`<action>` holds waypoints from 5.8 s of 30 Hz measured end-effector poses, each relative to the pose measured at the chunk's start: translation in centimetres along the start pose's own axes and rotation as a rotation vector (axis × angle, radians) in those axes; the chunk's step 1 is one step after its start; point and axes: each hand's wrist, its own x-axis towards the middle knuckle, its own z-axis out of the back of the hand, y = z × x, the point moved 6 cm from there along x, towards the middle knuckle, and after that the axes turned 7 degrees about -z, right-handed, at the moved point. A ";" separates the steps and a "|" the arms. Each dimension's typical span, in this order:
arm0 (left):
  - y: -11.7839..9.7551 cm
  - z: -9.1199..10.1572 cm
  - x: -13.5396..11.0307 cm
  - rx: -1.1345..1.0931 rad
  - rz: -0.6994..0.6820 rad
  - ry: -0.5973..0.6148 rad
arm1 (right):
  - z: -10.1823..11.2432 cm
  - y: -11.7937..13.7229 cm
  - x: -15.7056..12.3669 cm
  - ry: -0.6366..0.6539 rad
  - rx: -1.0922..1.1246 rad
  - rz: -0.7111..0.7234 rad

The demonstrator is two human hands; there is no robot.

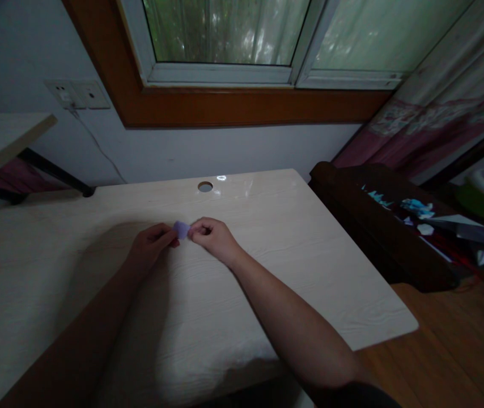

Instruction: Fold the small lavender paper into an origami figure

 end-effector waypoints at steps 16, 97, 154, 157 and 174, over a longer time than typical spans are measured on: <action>0.0 -1.0 -0.1 0.081 -0.083 0.139 | -0.4 0.6 -0.3 0.039 -0.099 0.069; -0.2 -0.8 -0.3 -0.108 0.036 0.146 | -0.4 0.5 -0.2 0.089 0.035 0.056; -0.6 -0.7 -0.3 -0.139 0.030 0.126 | 0.0 0.3 -0.1 0.004 0.081 0.051; -0.6 -0.6 -0.3 -0.134 0.027 0.129 | 0.0 0.5 -0.2 0.005 0.086 0.055; -0.9 -0.6 -0.4 -0.174 0.029 0.131 | 0.0 0.4 -0.1 0.011 0.128 0.033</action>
